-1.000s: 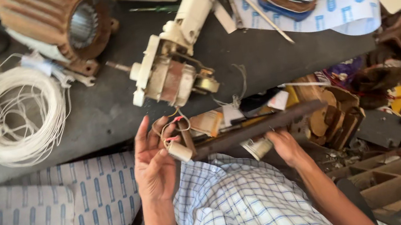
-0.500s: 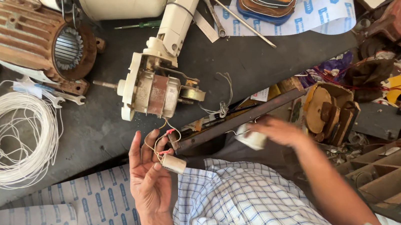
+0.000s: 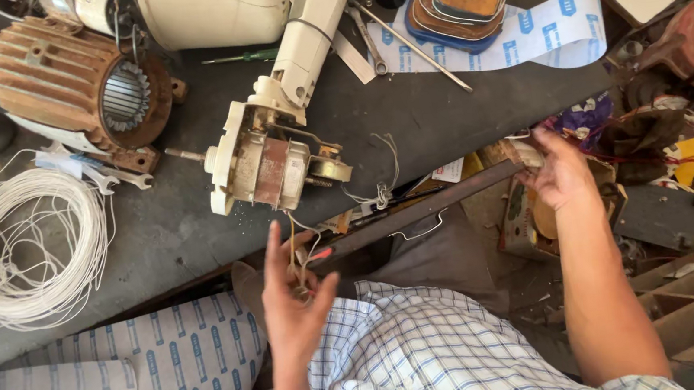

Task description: The person disassembles a white handheld appliance using a screwdriver, removing the outer casing to expose the internal motor and wiring. They then open a drawer and retrieve a small electrical component before handling the exposed wires of the motor.

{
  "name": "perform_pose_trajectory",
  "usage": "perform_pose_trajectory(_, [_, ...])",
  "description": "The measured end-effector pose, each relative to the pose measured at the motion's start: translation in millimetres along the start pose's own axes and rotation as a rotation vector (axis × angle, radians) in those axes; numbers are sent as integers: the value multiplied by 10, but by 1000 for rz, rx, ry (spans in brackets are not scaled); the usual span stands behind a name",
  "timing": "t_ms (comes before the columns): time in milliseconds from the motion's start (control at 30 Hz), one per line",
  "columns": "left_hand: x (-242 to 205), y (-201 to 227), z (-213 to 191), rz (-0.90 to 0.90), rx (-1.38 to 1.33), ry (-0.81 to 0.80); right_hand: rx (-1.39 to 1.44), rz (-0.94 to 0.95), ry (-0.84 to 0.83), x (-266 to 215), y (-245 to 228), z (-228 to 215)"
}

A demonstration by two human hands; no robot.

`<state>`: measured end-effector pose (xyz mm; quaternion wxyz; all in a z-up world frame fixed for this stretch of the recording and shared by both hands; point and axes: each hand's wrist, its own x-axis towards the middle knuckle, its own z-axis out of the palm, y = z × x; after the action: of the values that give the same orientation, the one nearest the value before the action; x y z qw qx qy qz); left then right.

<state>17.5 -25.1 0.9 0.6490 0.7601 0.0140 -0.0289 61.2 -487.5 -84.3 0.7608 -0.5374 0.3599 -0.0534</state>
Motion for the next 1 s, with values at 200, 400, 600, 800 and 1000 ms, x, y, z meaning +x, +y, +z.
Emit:
perform_pose_trajectory(200, [71,-6,215,409,856,136,231,88,-61,86,127,-10])
perform_pose_trajectory(400, [88,-58,124,370,899,37,152,129,-64,265,145,-248])
perform_pose_trajectory(600, [130,-258,161,471,829,138,156,85,-302,162,194,-577])
perform_pose_trajectory(800, [141,-427,193,533,855,267,144,55,-67,-48,111,-208])
perform_pose_trajectory(1000, [192,-478,350,671,874,465,136,48,-164,-190,-18,146])
